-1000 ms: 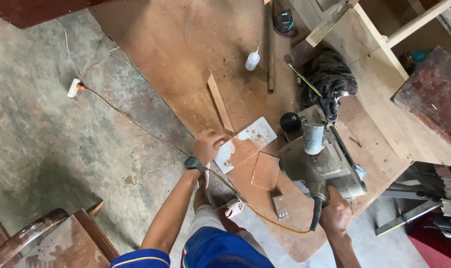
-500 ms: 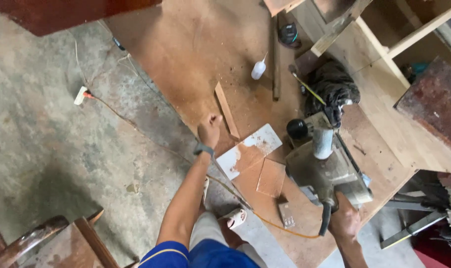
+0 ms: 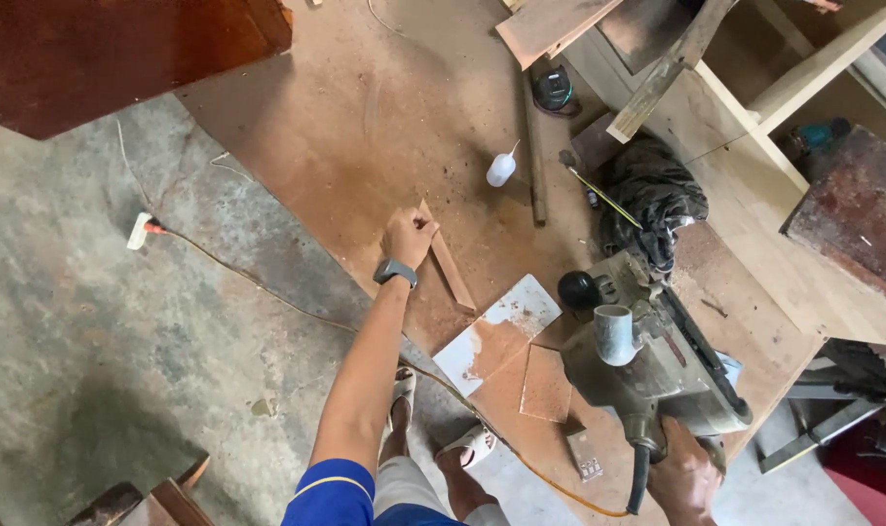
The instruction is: Sanding a small wooden piece using a belt sander and applying wood glue to join components.
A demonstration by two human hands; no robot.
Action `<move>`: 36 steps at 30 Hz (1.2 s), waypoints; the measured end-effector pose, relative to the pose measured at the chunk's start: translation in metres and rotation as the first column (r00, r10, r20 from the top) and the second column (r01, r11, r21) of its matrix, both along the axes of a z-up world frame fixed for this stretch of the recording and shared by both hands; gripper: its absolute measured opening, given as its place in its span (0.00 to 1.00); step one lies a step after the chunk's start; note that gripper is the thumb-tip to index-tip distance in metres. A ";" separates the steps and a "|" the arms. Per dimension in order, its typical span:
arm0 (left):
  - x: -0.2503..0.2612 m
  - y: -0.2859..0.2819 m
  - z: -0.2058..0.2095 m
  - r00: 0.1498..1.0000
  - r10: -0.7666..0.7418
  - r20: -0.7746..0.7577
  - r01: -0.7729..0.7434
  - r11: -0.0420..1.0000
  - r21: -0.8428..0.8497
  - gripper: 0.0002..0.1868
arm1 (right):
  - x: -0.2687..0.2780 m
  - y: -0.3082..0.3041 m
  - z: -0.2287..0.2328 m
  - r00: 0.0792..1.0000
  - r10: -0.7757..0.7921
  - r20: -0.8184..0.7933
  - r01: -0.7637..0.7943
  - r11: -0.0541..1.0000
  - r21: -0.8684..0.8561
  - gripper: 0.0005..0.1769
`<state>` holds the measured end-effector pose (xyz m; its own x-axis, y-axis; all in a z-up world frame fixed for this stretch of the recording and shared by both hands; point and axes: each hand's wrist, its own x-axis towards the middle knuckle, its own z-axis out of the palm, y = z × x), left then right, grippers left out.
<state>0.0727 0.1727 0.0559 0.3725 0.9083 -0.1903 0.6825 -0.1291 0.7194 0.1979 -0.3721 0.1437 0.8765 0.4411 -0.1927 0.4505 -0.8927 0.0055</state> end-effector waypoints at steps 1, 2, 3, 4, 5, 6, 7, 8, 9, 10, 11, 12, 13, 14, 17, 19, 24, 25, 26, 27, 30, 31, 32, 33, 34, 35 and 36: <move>0.000 0.003 0.000 1.000 -0.004 0.000 0.004 1.000 -0.003 0.10 | 0.001 -0.003 -0.003 1.000 -0.004 0.000 0.004 1.000 -0.003 0.32; -0.001 0.006 0.000 0.999 0.030 0.016 -0.029 0.998 -0.063 0.13 | 0.001 -0.006 -0.005 0.998 0.043 0.046 -0.045 0.998 0.032 0.32; -0.002 0.010 0.000 0.997 0.065 0.030 -0.061 0.991 -0.121 0.17 | 0.002 -0.009 -0.009 0.992 0.089 0.094 -0.095 0.993 0.067 0.32; -0.002 0.015 -0.004 0.998 0.062 0.030 -0.058 0.991 -0.122 0.17 | 0.001 -0.009 -0.010 0.992 0.086 0.094 -0.092 0.994 0.065 0.32; -0.002 0.020 -0.008 0.996 0.086 0.032 -0.080 0.984 -0.159 0.14 | 0.000 -0.009 -0.011 0.985 0.117 0.130 -0.130 0.987 0.091 0.29; -0.001 0.024 -0.013 0.993 0.110 0.034 -0.102 0.976 -0.195 0.11 | 0.000 -0.010 -0.012 0.975 0.147 0.166 -0.167 0.979 0.115 0.26; -0.004 0.027 -0.016 0.994 0.108 0.034 -0.099 0.975 -0.197 0.11 | 0.001 -0.012 -0.014 0.975 0.145 0.167 -0.165 0.980 0.112 0.26; -0.006 0.029 -0.020 0.993 0.104 0.062 -0.088 0.971 -0.221 0.10 | 0.002 -0.014 -0.017 0.966 0.167 0.195 -0.192 0.975 0.115 0.26; -0.008 0.033 -0.023 0.991 0.097 0.089 -0.074 0.968 -0.242 0.10 | 0.002 -0.016 -0.020 0.957 0.185 0.223 -0.215 0.969 0.118 0.26; -0.008 0.033 -0.014 0.992 0.092 0.088 -0.068 0.968 -0.242 0.10 | -0.001 -0.010 -0.013 0.958 0.180 0.223 -0.210 0.971 0.118 0.26; -0.008 0.033 -0.005 0.986 0.133 0.101 -0.094 0.942 -0.324 0.10 | -0.004 -0.005 -0.006 0.960 0.177 0.219 -0.216 0.961 0.171 0.22; -0.009 0.033 0.003 0.979 0.174 0.110 -0.116 0.908 -0.403 0.12 | -0.007 0.000 0.001 0.961 0.173 0.216 -0.221 0.949 0.223 0.17; -0.008 0.029 0.015 0.979 0.173 0.109 -0.115 0.907 -0.404 0.12 | -0.006 -0.001 -0.001 0.961 0.172 0.216 -0.219 0.950 0.222 0.17; -0.007 0.026 0.028 0.989 0.136 0.056 -0.106 0.924 -0.367 0.15 | -0.006 -0.003 -0.002 0.981 0.122 0.148 -0.149 0.971 0.189 0.20; -0.001 0.024 0.027 0.997 0.052 -0.050 -0.065 0.949 -0.308 0.32 | -0.007 0.002 0.003 0.995 0.060 0.081 -0.072 0.986 0.152 0.23; -0.002 0.025 0.016 0.995 0.002 -0.102 -0.031 0.958 -0.286 0.51 | -0.009 0.004 0.007 0.995 0.050 0.082 -0.062 0.986 0.153 0.23; -0.012 0.026 -0.009 0.997 0.036 0.070 -0.024 0.985 -0.171 0.06 | -0.011 0.009 0.014 0.998 0.045 0.039 -0.051 0.984 0.171 0.20; -0.010 0.027 -0.001 0.997 0.032 0.069 -0.020 0.985 -0.171 0.06 | -0.011 0.007 0.012 0.998 0.041 0.037 -0.047 0.984 0.172 0.20; -0.008 0.028 0.007 0.999 0.037 0.035 -0.028 0.974 -0.226 0.06 | -0.012 0.005 0.009 0.995 0.063 0.079 -0.076 0.981 0.180 0.19; -0.008 0.029 0.015 0.999 0.046 0.000 -0.044 0.958 -0.282 0.06 | -0.011 0.003 0.007 0.989 0.089 0.120 -0.110 0.977 0.185 0.19; -0.002 0.027 0.015 0.997 0.067 -0.028 -0.072 0.962 -0.265 0.05 | -0.013 0.010 0.014 0.995 0.047 0.092 -0.058 0.990 0.126 0.20; -0.002 0.027 0.016 0.998 0.063 -0.029 -0.068 0.962 -0.264 0.05 | -0.012 0.009 0.013 0.995 0.042 0.091 -0.054 0.991 0.126 0.20; -0.001 0.027 0.016 0.998 0.057 -0.039 -0.066 0.963 -0.261 0.09 | -0.011 0.008 0.012 0.998 0.026 0.051 -0.032 0.994 0.109 0.20; -0.001 0.025 0.016 0.997 0.052 -0.049 -0.063 0.964 -0.260 0.13 | -0.010 0.006 0.011 1.000 0.010 0.012 -0.011 0.996 0.090 0.20; -0.001 0.025 0.019 0.998 0.048 -0.050 -0.059 0.964 -0.261 0.13 | -0.011 0.004 0.009 1.000 0.005 0.011 -0.006 0.996 0.090 0.20; 0.000 0.025 0.021 0.997 0.039 -0.062 -0.055 0.962 -0.268 0.14 | -0.010 0.003 0.008 1.000 0.018 0.021 -0.020 0.997 0.079 0.26; 0.000 0.025 0.024 0.997 0.031 -0.075 -0.050 0.960 -0.275 0.14 | -0.010 0.002 0.007 0.999 0.031 0.030 -0.033 0.997 0.068 0.33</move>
